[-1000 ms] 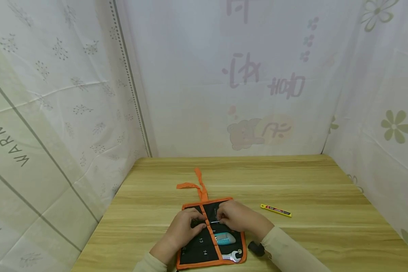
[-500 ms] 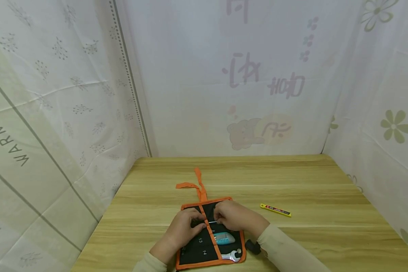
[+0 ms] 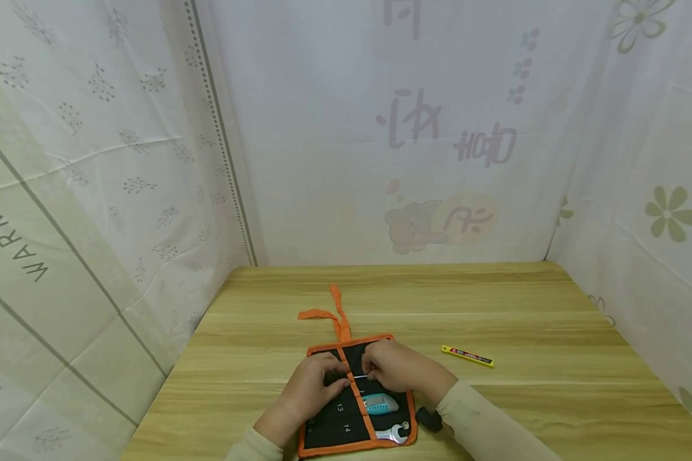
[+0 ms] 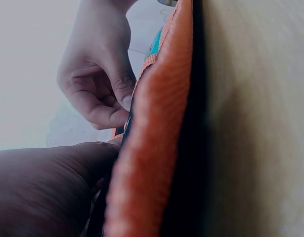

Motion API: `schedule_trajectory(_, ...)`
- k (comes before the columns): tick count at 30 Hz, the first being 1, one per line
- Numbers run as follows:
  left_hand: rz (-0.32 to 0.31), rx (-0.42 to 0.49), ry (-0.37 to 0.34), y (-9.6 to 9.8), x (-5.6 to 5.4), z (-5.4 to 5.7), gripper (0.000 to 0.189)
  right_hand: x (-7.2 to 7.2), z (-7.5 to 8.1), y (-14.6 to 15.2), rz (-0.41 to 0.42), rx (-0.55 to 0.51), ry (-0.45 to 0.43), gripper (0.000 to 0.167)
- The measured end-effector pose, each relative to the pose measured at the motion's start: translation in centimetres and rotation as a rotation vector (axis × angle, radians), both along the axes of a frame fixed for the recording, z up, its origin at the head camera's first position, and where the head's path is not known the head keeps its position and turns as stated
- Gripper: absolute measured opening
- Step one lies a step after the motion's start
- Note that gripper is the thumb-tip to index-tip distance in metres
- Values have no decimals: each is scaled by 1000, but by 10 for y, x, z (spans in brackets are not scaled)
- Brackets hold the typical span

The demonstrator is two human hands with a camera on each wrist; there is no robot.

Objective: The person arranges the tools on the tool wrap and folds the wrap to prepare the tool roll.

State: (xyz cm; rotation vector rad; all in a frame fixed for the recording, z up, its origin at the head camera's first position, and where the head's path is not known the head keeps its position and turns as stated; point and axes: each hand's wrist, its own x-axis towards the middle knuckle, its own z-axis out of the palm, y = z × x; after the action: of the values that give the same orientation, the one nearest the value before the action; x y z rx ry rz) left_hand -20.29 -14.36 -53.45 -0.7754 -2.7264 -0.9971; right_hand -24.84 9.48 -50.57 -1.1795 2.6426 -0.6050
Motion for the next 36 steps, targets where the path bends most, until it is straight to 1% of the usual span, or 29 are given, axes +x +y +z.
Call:
schedule_trajectory(5,-5,-3,11,0,0,0,11,0,-1,1,0,-3,-1,22)
schedule_trajectory(10,0,-34,34,-1,1,0,11,-1,-4,3,-9,-19,-7,21)
schedule_trajectory(15,5,-71,92,-2,1,-1,12,0,-6,6,-16,-26,6,19)
schedule_trajectory(19,18,-101,151,-4,1,-4,14,4,-3,9,-19,-24,5,15)
schedule_trajectory(22,28,-109,168,-6,0,-4,15,6,0,12,-28,-23,-1,12)
schedule_trajectory(31,28,-116,115,-9,-1,-2,14,11,5,26,-62,-88,-33,10)
schedule_trajectory(36,29,-129,101,-10,-2,-2,13,12,8,37,-80,-115,-13,9)
